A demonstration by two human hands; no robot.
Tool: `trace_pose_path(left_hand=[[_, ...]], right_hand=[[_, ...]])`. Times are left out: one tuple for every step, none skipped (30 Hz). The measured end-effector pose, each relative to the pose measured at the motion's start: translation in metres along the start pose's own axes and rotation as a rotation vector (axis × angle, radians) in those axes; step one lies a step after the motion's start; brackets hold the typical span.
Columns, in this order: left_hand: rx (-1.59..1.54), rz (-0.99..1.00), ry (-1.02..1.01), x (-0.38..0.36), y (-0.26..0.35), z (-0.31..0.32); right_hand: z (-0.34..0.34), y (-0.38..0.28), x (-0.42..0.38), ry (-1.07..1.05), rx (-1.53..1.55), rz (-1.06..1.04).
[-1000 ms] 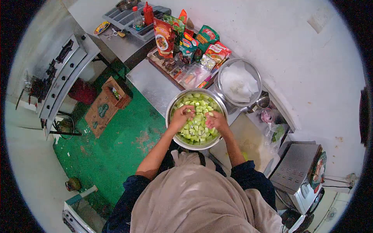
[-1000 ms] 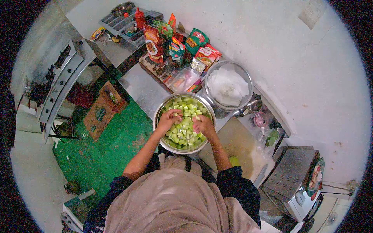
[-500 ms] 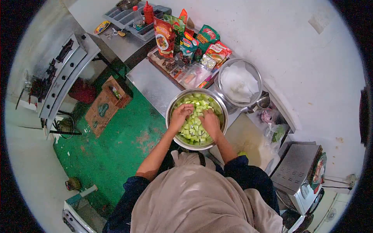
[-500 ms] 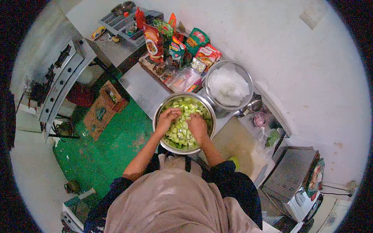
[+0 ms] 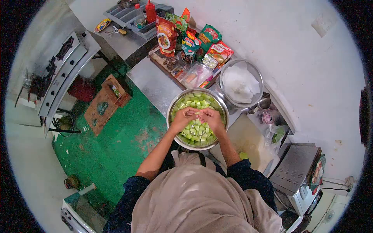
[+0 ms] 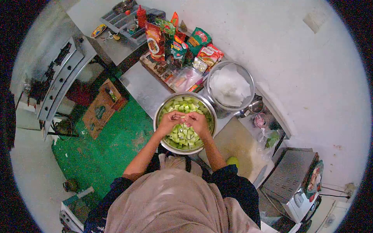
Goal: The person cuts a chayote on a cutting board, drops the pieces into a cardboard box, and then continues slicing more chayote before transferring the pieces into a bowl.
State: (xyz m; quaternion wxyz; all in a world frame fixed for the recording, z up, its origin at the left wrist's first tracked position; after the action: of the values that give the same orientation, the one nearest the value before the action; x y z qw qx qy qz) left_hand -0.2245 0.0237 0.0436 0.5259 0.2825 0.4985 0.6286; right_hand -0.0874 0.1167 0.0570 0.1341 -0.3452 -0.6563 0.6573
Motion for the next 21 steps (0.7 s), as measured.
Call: trace_pose_path(left_hand=[[-0.061, -0.004, -0.007, 0.000, 0.001, 0.000], [-0.123, -0.008, -0.016, 0.000, 0.001, 0.000], [-0.185, -0.012, -0.024, -0.001, 0.002, 0.001], [-0.157, 0.002, 0.013, -0.001, 0.005, 0.001], [-0.127, 0.015, 0.050, -0.001, 0.009, 0.000], [-0.098, 0.028, 0.087, -0.002, 0.012, 0.000], [-0.144, 0.041, 0.164, -0.001, 0.014, -0.002], [-0.191, 0.053, 0.240, -0.002, 0.016, -0.006], [-0.237, 0.064, 0.317, -0.004, 0.018, -0.009], [-0.212, 0.069, 0.348, -0.005, 0.020, -0.011], [-0.185, 0.079, 0.342, -0.005, 0.019, -0.012], [-0.158, 0.088, 0.338, -0.005, 0.018, -0.013], [-0.131, 0.097, 0.334, -0.005, 0.017, -0.013], [-0.125, 0.104, 0.330, -0.006, 0.019, -0.012], [-0.118, 0.112, 0.325, -0.007, 0.022, -0.010], [-0.112, 0.120, 0.319, -0.008, 0.023, -0.010], [-0.156, 0.120, 0.325, -0.008, 0.024, -0.012], [-0.201, 0.122, 0.331, -0.008, 0.027, -0.016], [-0.245, 0.121, 0.338, -0.008, 0.028, -0.019], [-0.288, 0.129, 0.358, -0.010, 0.033, -0.020], [-0.332, 0.137, 0.377, -0.011, 0.038, -0.021]], right_hand=[[0.000, 0.001, 0.000, -0.014, 0.023, 0.003], [-0.001, 0.002, 0.001, -0.006, 0.030, 0.020], [-0.002, 0.003, 0.001, 0.003, 0.036, 0.037], [-0.003, 0.004, 0.002, 0.012, 0.042, 0.054], [-0.003, 0.008, 0.003, 0.076, -0.009, 0.037], [-0.004, 0.013, 0.006, 0.141, -0.060, 0.020], [-0.003, 0.007, 0.005, 0.205, -0.111, 0.002], [-0.004, -0.001, 0.001, 0.269, -0.405, -0.102], [-0.005, -0.010, -0.005, 0.330, -0.700, -0.206], [-0.004, -0.019, -0.010, 0.388, -0.996, -0.314], [-0.001, -0.018, -0.010, 0.340, -1.012, -0.334], [0.004, -0.016, -0.010, 0.291, -1.029, -0.354], [0.010, -0.013, -0.011, 0.241, -1.044, -0.374], [0.017, -0.005, -0.014, 0.230, -1.166, -0.480], [0.025, 0.006, -0.017, 0.218, -1.287, -0.587], [0.032, 0.006, -0.022, 0.207, -1.407, -0.696], [0.032, 0.009, -0.024, 0.036, -1.421, -0.567], [0.029, 0.012, -0.026, -0.133, -1.426, -0.436], [0.028, 0.009, -0.030, -0.301, -1.420, -0.302], [0.028, -0.006, -0.032, -0.361, -1.388, -0.209], [0.026, -0.023, -0.031, -0.420, -1.353, -0.117]])
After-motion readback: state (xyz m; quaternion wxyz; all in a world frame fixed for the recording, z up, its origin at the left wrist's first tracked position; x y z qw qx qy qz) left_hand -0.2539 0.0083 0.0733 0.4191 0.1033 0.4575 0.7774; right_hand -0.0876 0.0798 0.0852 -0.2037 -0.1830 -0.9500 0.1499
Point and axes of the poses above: each hand's wrist, its own x-axis towards the middle knuckle, its own z-axis out of the palm, y = z × x, the point moved 2 cm from there along x, towards the middle knuckle, and after that the axes turned 12 degrees about -x, right-handed, at the moved point
